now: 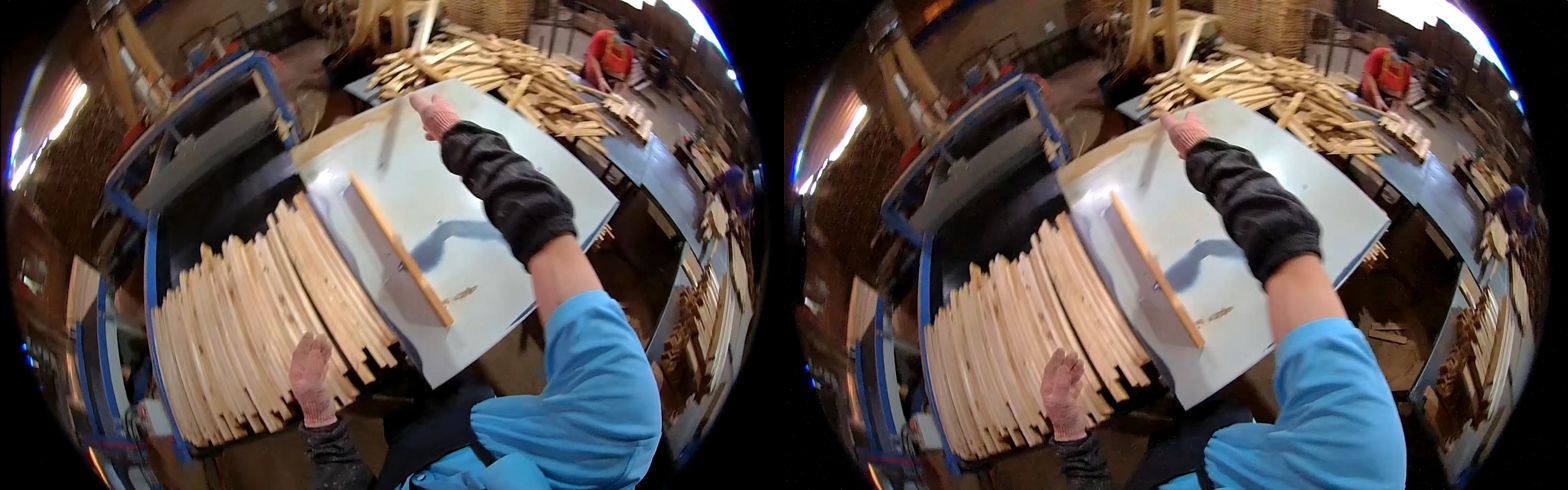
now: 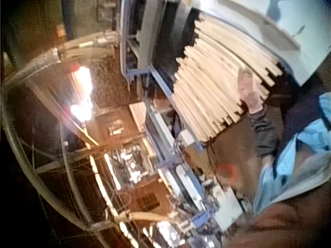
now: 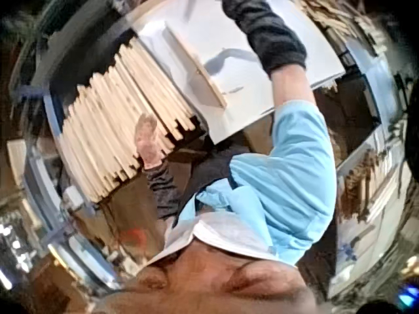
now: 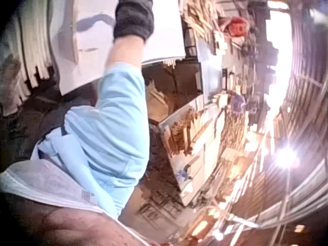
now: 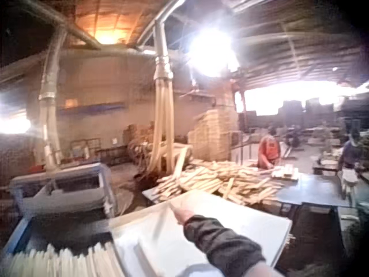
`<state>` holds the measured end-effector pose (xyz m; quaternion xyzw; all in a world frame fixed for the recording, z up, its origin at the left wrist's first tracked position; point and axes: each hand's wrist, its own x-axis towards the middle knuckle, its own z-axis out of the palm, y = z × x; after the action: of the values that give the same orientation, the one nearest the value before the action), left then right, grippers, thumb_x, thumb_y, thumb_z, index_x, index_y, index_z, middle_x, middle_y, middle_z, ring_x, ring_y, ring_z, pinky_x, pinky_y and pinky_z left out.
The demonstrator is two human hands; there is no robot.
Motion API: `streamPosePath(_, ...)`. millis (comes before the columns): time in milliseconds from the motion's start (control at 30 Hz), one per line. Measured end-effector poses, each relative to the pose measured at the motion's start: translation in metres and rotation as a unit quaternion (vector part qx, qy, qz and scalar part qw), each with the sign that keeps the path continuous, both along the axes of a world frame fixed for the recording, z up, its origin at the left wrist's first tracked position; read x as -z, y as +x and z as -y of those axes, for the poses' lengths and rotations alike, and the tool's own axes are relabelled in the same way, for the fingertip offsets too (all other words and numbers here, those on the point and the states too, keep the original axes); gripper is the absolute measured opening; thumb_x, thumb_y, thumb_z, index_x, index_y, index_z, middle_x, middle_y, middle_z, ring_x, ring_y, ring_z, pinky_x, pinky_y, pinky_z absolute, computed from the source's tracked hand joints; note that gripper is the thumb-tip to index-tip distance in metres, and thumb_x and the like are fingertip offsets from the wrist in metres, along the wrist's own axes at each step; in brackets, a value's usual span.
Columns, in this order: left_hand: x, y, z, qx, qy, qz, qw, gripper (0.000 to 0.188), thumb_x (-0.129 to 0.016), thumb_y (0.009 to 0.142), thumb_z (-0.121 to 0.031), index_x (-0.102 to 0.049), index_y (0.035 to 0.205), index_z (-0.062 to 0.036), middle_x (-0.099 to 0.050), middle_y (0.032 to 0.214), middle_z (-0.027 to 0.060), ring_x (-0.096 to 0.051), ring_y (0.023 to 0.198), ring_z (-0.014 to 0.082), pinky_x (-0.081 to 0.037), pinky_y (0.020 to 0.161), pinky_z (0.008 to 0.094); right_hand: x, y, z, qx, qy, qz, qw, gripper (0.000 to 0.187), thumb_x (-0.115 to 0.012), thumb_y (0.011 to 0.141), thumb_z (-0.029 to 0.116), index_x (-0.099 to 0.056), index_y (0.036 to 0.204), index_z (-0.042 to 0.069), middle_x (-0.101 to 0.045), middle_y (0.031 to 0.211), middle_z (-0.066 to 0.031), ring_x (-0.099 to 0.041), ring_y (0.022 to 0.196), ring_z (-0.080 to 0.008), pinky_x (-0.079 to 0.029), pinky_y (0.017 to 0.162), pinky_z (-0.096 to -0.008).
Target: The person gathers wooden sticks from a metal table, stacks them, and places them onto a conveyor belt. The person repeats this process, moving between the table and the conveyor, while another worker is visible in the background also handling wood.
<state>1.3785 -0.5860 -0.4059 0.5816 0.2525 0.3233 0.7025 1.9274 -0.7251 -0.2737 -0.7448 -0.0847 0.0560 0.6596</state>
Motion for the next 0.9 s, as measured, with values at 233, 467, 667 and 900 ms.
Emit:
streamPosePath(233,0.013,-0.079,0.000,-0.124,0.057,-0.028,0.990,0.050,-0.059,0.111,-0.031,-0.059,0.145,0.0058,-0.073,0.125,0.0167,-0.071,0.115,0.0255,-0.056,0.106,0.0411,0.129,-0.171,-0.012,-0.202,-0.318,0.104,0.920,0.080,-0.066,0.095,0.054,-0.052,0.152,0.000,-0.068,0.127,-0.0284,-0.064,0.130,-0.0394,-0.050,0.110,-0.0482)
streamPosePath(467,0.012,-0.150,-0.030,-0.219,0.079,-0.049,0.971,0.045,-0.058,0.111,-0.026,-0.060,0.143,0.0056,-0.073,0.125,0.0154,-0.070,0.114,0.0234,-0.055,0.105,0.0401,0.146,-0.234,-0.022,-0.137,-0.367,0.351,0.850,0.086,-0.073,0.095,0.044,-0.038,0.162,0.003,-0.057,0.150,-0.0218,-0.061,0.131,-0.0426,-0.052,0.108,-0.0494)
streamPosePath(667,0.003,-0.214,-0.108,-0.342,0.164,-0.154,0.913,0.045,-0.060,0.109,-0.022,-0.061,0.142,0.0087,-0.071,0.135,0.0137,-0.066,0.125,0.0241,-0.050,0.110,0.0388,0.132,-0.278,-0.069,-0.345,-0.308,0.131,0.877,0.065,-0.071,0.096,0.045,-0.052,0.144,0.004,-0.073,0.124,-0.0239,-0.069,0.117,-0.0424,-0.055,0.100,-0.0484)
streamPosePath(900,-0.032,-0.374,-0.270,-0.474,0.284,-0.413,0.724,0.076,-0.069,0.098,-0.027,-0.039,0.161,0.0042,-0.044,0.164,0.0269,-0.042,0.152,0.0397,-0.036,0.124,0.0461,0.150,-0.336,-0.121,-0.238,-0.263,0.182,0.917,0.042,-0.068,0.098,0.038,-0.059,0.118,0.002,-0.072,0.107,-0.0278,-0.069,0.103,-0.0464,-0.054,0.091,-0.0517)
